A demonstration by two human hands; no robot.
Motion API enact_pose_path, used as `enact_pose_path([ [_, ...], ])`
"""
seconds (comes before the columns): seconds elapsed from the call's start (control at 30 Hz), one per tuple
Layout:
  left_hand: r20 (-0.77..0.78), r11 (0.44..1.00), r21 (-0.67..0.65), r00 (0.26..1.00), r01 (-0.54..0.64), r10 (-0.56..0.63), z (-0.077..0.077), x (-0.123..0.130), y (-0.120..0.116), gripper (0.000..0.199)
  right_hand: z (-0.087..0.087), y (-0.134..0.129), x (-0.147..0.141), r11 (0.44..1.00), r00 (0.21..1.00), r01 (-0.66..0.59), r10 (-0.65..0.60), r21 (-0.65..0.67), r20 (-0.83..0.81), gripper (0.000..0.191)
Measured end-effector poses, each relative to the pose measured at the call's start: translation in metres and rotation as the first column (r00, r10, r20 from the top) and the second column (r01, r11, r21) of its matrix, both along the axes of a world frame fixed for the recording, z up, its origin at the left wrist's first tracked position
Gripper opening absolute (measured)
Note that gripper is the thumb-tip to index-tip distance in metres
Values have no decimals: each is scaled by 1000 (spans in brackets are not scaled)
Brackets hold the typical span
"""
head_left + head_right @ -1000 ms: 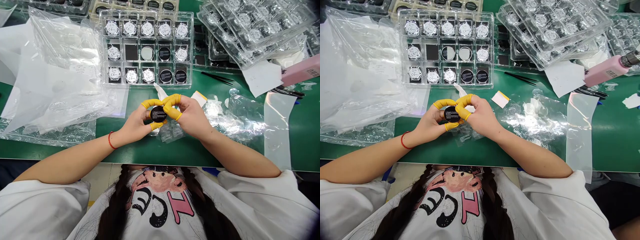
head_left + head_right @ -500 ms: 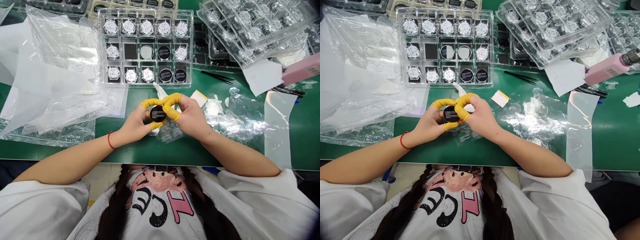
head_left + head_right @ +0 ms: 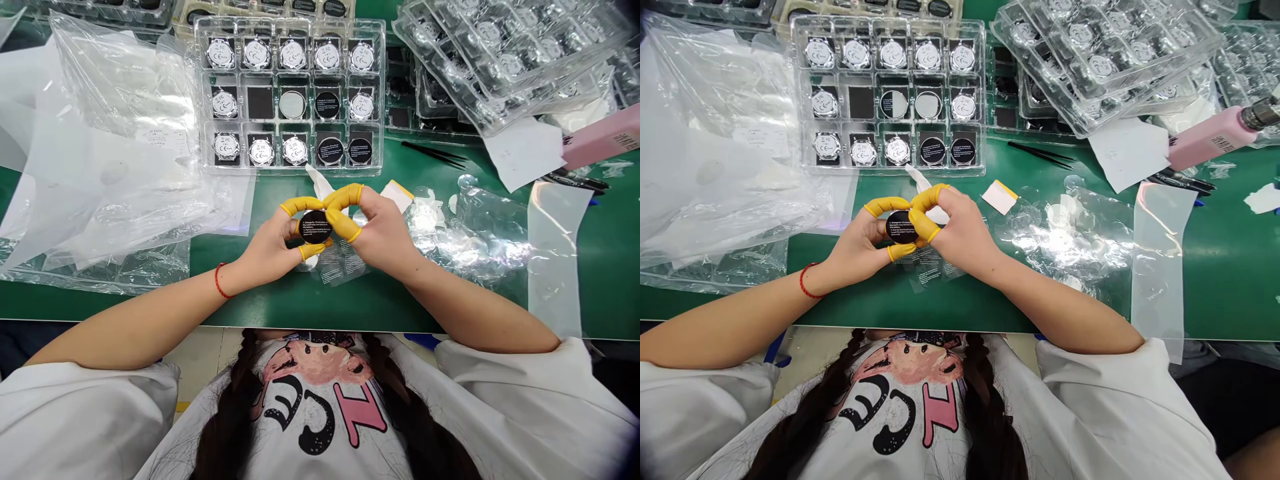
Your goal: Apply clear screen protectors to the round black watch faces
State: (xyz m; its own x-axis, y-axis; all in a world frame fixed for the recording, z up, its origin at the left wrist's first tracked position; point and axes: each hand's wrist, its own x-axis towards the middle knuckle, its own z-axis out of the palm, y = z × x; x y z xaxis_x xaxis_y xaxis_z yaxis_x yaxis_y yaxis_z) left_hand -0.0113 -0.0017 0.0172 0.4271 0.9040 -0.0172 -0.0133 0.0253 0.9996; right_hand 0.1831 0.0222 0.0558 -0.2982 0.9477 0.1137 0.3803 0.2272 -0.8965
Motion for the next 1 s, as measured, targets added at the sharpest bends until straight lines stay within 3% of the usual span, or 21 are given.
enact_pose_path([
  [0.1, -7, 998, -63, 1000, -30, 30, 0, 0, 0, 52, 1, 22, 33, 977, 961, 37, -92, 208, 262, 22],
  [0.2, 13, 994, -98, 999, -40, 41, 1, 0, 0, 53, -10, 44, 76, 959, 826, 108, -234, 263, 512, 28],
  [0.27, 33, 993, -108, 999, -37, 41, 1, 0, 0, 54, -18, 53, 95, 968, 679, 146, -250, 207, 690, 35],
  [0.37, 52, 991, -128, 997, -44, 51, 2, 0, 0, 55, -13, 56, 97, 979, 427, 197, -140, 59, 893, 29],
  [0.47, 55, 988, -141, 996, -60, 68, 2, 0, 0, 55, 7, 50, 78, 978, 315, 203, -16, -51, 949, 15],
  [0.53, 53, 988, -140, 996, -64, 72, 3, 1, -1, 55, 21, 40, 63, 980, 365, 199, -48, -28, 930, 7],
  [0.63, 39, 989, -130, 997, -65, 70, 4, 2, -1, 56, 26, 16, 41, 986, 689, 113, -166, 121, 706, 5],
  [0.7, 40, 991, -124, 997, -58, 63, 4, 2, -1, 56, 18, -1, 28, 961, 876, -15, -121, 277, 467, 11],
  [0.73, 38, 992, -116, 998, -53, 57, 3, 2, -1, 57, 11, -8, 22, 929, 918, -78, -74, 362, 389, 14],
  [0.87, -14, 998, -41, 999, -50, 50, -3, 1, 0, 54, -15, -23, 1, 787, 914, -247, -4, 565, 405, 22],
  [1.0, -35, 999, -5, 998, -52, 52, -7, 0, 0, 53, -18, -20, -3, 764, 908, -249, -29, 596, 417, 21],
])
